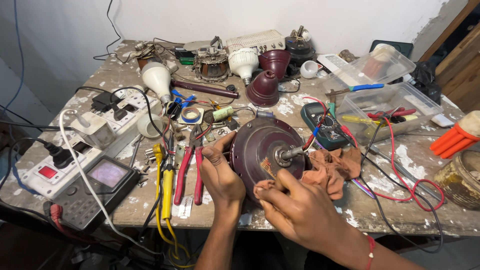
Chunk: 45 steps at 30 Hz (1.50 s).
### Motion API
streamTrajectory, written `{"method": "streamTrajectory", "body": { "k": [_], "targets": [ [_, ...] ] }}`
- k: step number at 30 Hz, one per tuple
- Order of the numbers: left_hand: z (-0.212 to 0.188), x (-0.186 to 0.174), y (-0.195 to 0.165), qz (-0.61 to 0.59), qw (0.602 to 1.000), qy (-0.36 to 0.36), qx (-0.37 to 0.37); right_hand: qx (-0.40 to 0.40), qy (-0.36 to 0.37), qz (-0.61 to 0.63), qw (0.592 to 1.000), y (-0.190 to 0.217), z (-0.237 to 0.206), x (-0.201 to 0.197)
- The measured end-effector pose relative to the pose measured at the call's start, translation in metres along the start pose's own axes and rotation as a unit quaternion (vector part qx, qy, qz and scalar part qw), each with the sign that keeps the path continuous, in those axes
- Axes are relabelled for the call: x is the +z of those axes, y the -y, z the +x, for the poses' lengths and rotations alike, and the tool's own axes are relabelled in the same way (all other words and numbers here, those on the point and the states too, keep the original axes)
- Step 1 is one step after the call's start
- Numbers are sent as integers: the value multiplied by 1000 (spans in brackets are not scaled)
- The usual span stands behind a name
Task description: The person wipes the housing of a ceiling fan motor with a cloth, then twists the fan's red and black lead wires together and secures them, and finally fits a long metal downrod tube onto the fan's central shaft, threading the wires through it.
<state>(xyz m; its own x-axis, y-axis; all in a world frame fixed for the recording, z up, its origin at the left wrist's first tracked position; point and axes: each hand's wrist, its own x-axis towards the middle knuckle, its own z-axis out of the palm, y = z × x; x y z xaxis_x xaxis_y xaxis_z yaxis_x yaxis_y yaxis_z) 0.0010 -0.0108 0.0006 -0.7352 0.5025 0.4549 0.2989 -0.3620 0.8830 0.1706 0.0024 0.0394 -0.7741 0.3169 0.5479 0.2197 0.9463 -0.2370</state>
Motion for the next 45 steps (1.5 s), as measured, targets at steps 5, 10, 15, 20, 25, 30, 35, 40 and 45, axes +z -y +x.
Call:
{"method": "streamTrajectory", "body": {
  "k": [5,10,15,20,25,30,35,40,45],
  "targets": [
    [2,-1,-3,18,1000,6,10,7,44,3,999,-23,-23,-6],
    [2,-2,-1,21,1000,10,11,21,82,-22,996,-42,-37,-18],
    [2,-2,1,27,999,3,26,26,92,-27,995,-47,-39,-21],
    [4,0,3,26,999,1,23,35,78,-73,994,-45,-35,-24],
    [3,0,5,29,1000,0,10,23,7,-91,996,-33,-23,-29],
    [2,2,8,34,999,-9,20,61,-144,-15,988,-3,9,-21],
    [2,2,8,39,999,-7,5,-29,-145,-107,983,16,54,-4],
    [1,2,8,25,999,-13,21,30,-83,-230,969,12,88,19],
    [0,-1,10,20,998,-38,38,-25,-59,-170,983,9,68,20]
  ]
}}
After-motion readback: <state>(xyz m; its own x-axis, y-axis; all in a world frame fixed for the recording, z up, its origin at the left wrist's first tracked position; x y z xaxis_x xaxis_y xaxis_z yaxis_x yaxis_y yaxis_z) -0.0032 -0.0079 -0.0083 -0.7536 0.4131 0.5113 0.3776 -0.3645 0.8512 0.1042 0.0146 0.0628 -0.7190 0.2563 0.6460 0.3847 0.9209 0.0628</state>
